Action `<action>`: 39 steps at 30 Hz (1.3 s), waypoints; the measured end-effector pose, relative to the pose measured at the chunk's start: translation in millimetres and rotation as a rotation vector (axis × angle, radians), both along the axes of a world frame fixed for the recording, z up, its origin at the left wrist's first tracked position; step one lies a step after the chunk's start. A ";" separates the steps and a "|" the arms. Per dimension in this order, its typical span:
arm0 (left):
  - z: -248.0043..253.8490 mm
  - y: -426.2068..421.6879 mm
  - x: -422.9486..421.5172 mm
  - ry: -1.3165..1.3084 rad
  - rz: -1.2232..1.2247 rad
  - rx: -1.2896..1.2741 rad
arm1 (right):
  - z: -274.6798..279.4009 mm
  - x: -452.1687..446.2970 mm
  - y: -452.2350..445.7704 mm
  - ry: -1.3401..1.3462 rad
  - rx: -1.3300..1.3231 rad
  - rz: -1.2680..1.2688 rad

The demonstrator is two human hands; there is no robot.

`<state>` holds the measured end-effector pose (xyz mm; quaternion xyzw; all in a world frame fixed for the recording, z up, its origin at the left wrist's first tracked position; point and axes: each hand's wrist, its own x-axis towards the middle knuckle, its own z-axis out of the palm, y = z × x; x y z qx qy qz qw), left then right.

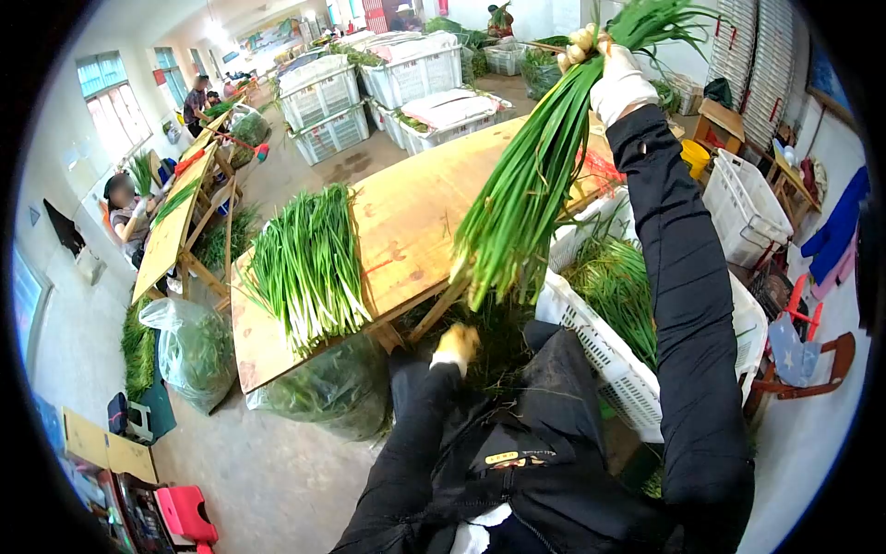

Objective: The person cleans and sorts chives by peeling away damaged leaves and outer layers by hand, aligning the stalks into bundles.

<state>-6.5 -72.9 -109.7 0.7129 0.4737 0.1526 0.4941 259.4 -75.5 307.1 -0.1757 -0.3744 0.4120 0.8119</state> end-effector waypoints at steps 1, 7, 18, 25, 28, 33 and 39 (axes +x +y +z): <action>2.2 -5.9 -9.9 0.377 -0.314 0.165 | 4.8 -9.8 -0.8 0.028 -0.103 -0.117; 114.2 -11.2 -4.6 -0.115 -0.641 -0.327 | 35.6 -0.9 -17.0 -0.192 -0.076 -0.087; 100.4 172.7 47.0 0.549 0.136 0.706 | 25.3 56.7 -78.9 -0.453 -0.030 0.151; 99.4 9.8 69.9 0.063 -1.386 -0.165 | 7.6 110.8 -21.4 -0.582 0.180 0.063; 98.2 -20.0 53.2 -0.200 -1.281 -0.031 | 5.5 24.2 -15.7 -0.230 0.159 -0.344; 115.3 -8.4 36.2 -0.825 -0.556 -0.944 | -131.8 -25.4 -6.8 -0.759 -0.001 -0.620; 96.3 -2.4 26.0 -1.197 -0.269 -1.253 | -332.6 -129.1 -56.5 -1.417 -0.014 -0.449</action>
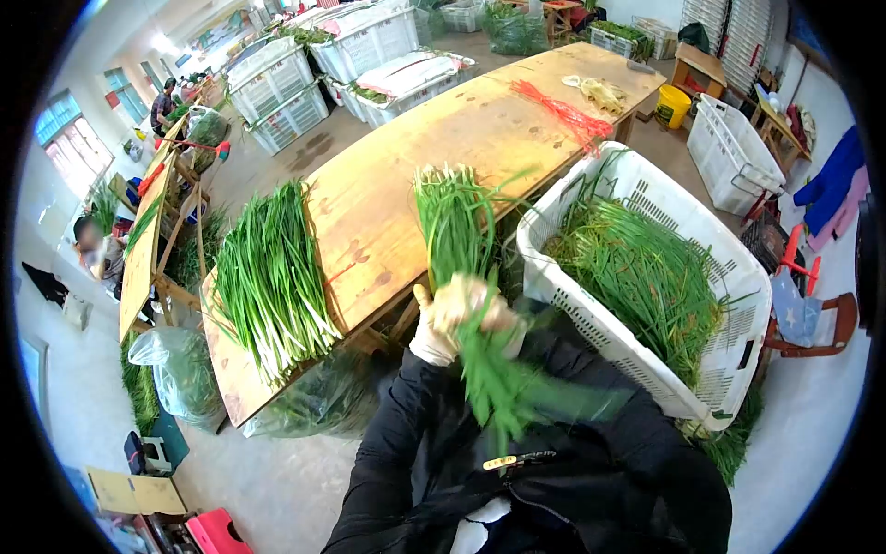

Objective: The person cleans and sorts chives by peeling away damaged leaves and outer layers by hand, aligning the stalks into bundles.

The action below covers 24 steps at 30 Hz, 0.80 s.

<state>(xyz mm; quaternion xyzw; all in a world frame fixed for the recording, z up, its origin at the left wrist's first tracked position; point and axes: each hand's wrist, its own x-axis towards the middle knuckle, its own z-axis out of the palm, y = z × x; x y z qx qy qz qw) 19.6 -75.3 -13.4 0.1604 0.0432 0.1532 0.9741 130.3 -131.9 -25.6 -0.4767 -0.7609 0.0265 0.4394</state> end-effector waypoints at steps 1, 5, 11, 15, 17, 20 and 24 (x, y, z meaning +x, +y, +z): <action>7.1 -4.9 -3.1 0.035 0.001 -0.021 | -17.8 -14.6 -7.5 -0.054 -0.013 0.033; -5.5 -9.2 -25.4 0.086 -0.139 -0.143 | -32.8 -50.4 -29.8 -0.248 0.024 0.137; -13.0 -13.5 -71.5 0.679 -0.100 0.460 | 36.3 -14.5 -71.4 -0.007 -0.479 0.652; -2.0 -28.9 -97.1 0.912 -0.093 0.820 | 94.5 66.6 -50.1 0.200 -0.093 0.003; -1.3 -36.2 -113.4 0.867 -0.088 0.699 | 107.3 89.0 -28.4 -0.052 0.061 -0.185; -1.5 -52.8 -132.2 0.871 -0.007 0.696 | 100.9 79.6 14.0 -0.357 -0.032 -0.240; 11.7 -63.1 -158.7 0.895 -0.040 0.768 | 49.7 62.0 52.8 -0.527 -0.615 0.141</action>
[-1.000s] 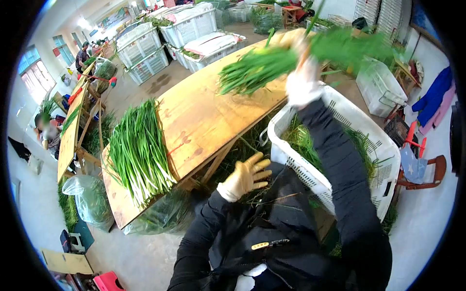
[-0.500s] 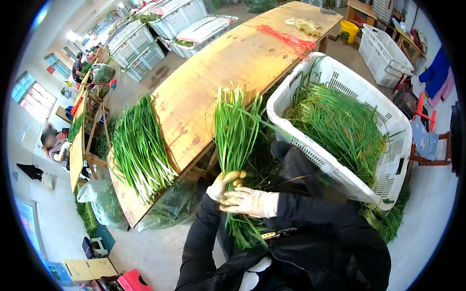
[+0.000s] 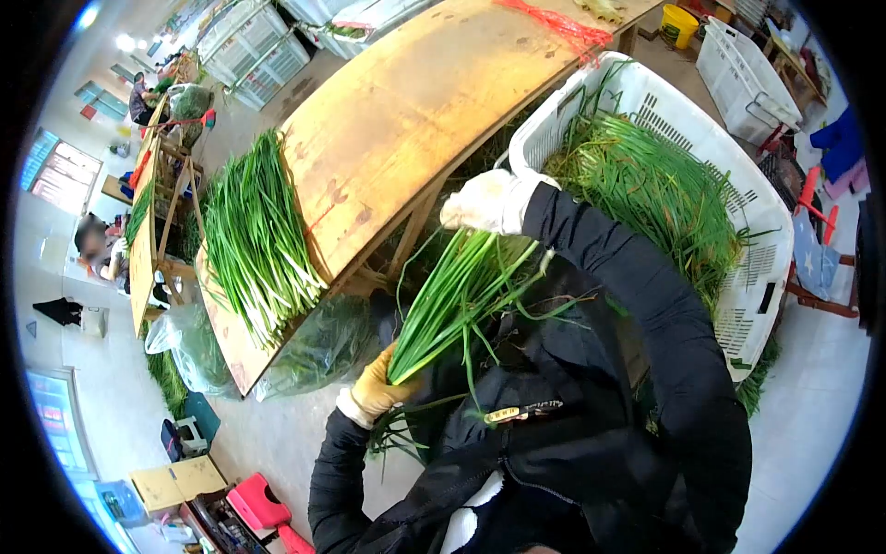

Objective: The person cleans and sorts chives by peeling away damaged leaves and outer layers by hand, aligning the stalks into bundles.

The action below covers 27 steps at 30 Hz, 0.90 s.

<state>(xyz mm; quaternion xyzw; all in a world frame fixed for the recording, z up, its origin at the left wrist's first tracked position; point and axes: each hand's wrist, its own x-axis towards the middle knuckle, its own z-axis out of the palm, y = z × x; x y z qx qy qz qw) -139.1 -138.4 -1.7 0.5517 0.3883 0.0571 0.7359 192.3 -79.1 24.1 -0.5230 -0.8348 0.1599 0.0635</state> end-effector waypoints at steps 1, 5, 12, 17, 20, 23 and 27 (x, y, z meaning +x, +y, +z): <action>2.3 -2.7 -6.8 -0.056 0.013 0.019 | 12.8 -1.2 -9.3 -0.091 0.148 -0.144; -9.4 -13.9 -48.1 0.012 0.098 0.168 | -4.0 60.9 -23.7 1.095 -0.046 -0.582; -26.1 -37.5 -81.9 -0.033 0.282 0.406 | -87.0 33.1 -92.3 -0.335 -0.093 0.182; -3.0 -47.7 -81.1 -0.036 0.410 0.146 | -93.6 -21.3 -103.3 -0.716 -0.468 -0.206; 20.5 -48.2 -89.7 -0.013 0.405 0.018 | -107.8 7.1 -88.3 -0.678 -0.053 -0.598; 16.9 -59.7 -114.5 -0.017 0.490 -0.065 | -25.2 69.8 -75.4 -0.613 0.063 -0.882; 12.9 -70.7 -141.2 -0.075 0.531 -0.153 | 35.6 203.0 -95.8 -0.395 0.353 -1.062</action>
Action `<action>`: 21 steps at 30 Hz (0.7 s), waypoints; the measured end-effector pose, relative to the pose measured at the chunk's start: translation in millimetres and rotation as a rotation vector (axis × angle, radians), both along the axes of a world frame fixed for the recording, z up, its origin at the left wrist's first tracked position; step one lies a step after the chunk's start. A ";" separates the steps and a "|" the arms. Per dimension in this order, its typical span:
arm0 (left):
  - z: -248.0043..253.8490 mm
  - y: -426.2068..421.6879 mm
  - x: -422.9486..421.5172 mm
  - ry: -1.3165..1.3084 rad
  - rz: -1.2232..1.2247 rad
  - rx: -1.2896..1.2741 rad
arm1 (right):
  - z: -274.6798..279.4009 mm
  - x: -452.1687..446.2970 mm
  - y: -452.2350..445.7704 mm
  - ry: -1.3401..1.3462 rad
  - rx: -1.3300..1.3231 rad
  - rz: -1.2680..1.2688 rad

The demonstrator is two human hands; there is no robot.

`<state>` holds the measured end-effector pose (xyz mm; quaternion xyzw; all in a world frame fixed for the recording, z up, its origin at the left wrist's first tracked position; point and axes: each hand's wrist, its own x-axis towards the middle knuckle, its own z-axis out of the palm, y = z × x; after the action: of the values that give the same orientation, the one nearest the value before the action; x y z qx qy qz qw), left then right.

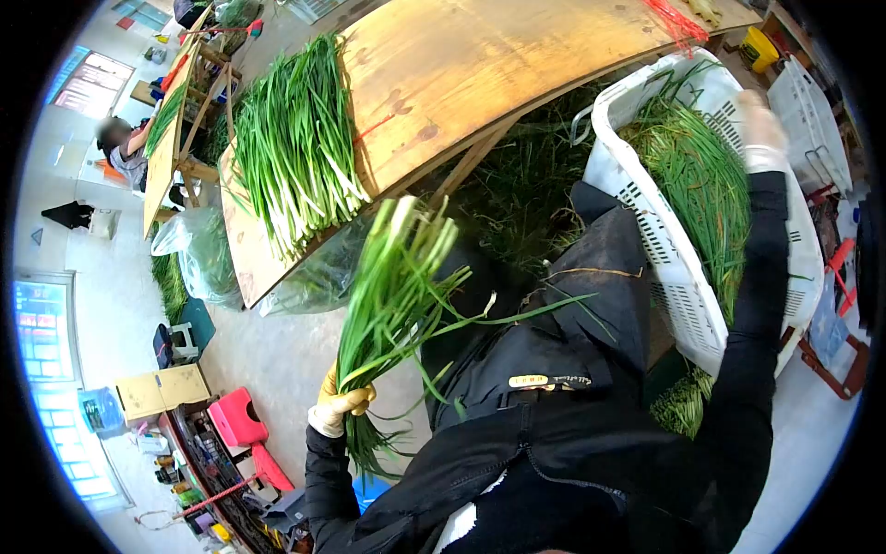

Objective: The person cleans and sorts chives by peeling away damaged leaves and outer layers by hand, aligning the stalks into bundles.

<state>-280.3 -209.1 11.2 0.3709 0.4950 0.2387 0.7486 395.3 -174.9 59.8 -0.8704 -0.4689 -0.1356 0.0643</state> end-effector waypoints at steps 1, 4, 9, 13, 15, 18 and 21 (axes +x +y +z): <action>-2.8 -2.0 -1.5 0.002 0.005 -0.002 | 26.8 2.6 -10.2 -0.034 0.034 -0.071; -8.3 -10.9 8.7 -0.170 0.117 -0.050 | 13.7 -39.1 -16.5 0.462 0.222 0.310; -11.4 3.5 40.4 -0.231 0.033 -0.068 | -8.1 -193.2 -10.7 1.318 0.175 0.946; -6.0 15.4 52.5 -0.148 -0.076 -0.064 | -52.8 -263.0 3.4 1.536 -0.294 0.882; -7.2 21.8 53.2 -0.130 -0.117 -0.068 | -83.7 -287.9 9.3 1.491 -0.410 1.034; -1.8 22.4 58.2 -0.089 -0.151 -0.049 | -81.4 -313.7 -6.3 1.716 -0.444 0.989; -6.2 22.4 47.8 -0.084 -0.223 0.005 | -64.1 -293.6 -6.5 1.834 -0.788 0.775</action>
<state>-232.5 -186.7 5.0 0.4154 0.4182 0.1707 0.7896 101.7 -181.4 -4.3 -0.3911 -0.4969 0.7609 0.1454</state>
